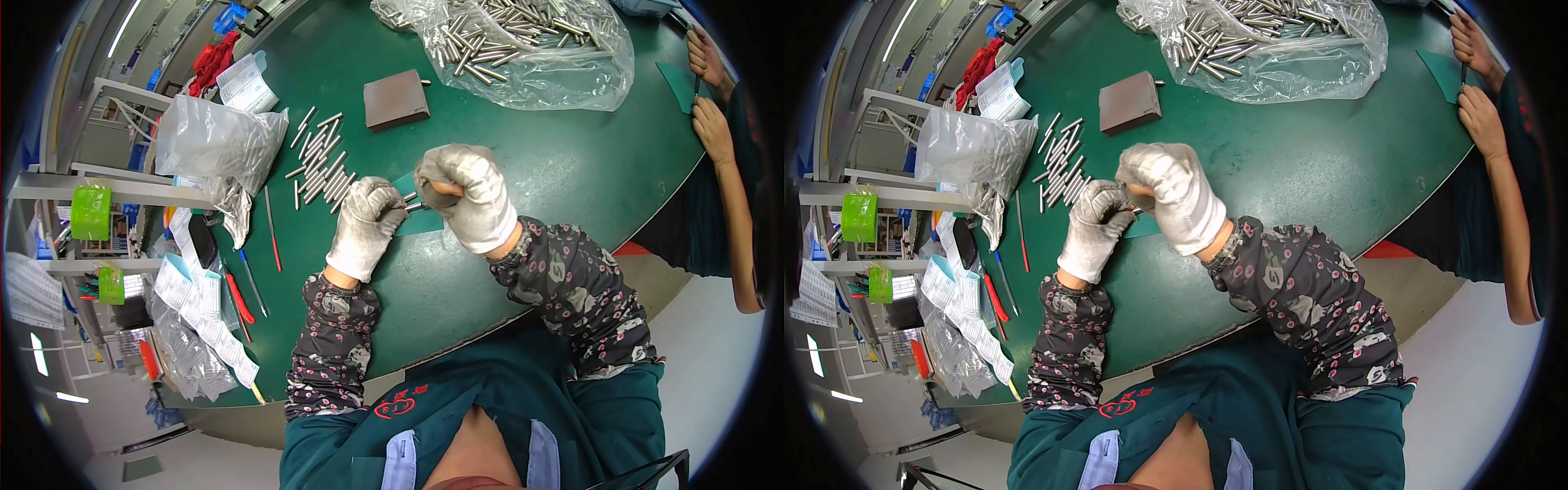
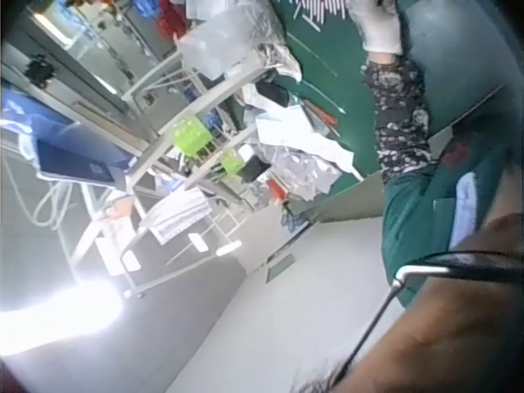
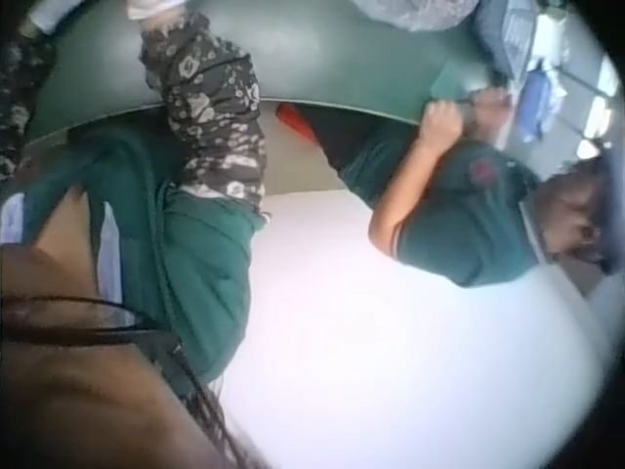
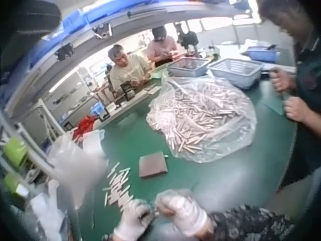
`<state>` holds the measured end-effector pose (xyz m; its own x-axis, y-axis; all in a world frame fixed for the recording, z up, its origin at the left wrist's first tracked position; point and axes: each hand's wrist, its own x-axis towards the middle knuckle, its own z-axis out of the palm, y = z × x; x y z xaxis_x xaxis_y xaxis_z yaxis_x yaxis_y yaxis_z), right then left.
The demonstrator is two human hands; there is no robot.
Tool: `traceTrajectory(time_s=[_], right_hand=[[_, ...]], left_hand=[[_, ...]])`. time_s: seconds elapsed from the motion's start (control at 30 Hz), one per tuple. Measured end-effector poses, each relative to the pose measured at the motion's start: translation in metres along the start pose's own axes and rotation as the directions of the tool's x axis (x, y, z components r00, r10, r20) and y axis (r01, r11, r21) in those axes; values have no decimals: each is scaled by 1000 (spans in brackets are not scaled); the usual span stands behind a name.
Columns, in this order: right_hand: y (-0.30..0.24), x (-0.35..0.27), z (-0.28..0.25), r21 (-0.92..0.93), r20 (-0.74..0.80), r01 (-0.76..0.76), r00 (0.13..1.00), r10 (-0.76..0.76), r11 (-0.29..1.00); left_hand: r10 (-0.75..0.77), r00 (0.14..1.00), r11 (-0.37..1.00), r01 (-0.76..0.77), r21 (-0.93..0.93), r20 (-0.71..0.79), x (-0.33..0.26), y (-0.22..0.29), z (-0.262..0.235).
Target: Inspecting and sorting small cylindrical metal pins at a manufacturing workbench.
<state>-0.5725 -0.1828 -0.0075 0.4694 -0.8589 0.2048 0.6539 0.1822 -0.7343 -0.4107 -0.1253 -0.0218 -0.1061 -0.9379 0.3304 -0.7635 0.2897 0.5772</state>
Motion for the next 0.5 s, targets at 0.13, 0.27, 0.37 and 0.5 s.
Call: traceTrajectory(time_s=[0.13, 0.27, 0.37, 0.5], right_hand=[[-1, 1, 15, -298, 46, 100, 995, -90, 949], [3, 7, 8, -273, 66, 81, 996, -65, 959], [6, 10, -1, -128, -102, 57, 992, -70, 990], [6, 4, -12, 42, -116, 46, 992, -41, 998]], left_hand=[[4, 999, 999, -5, -48, -37, 0, -6, 5], [-31, 1000, 999, 31, -27, 3, 1, -2, 3], [5, 1000, 1000, -5, 2, 0, -1, -3, 1], [3, 1000, 999, -2, 48, -28, -6, -3, 3]])
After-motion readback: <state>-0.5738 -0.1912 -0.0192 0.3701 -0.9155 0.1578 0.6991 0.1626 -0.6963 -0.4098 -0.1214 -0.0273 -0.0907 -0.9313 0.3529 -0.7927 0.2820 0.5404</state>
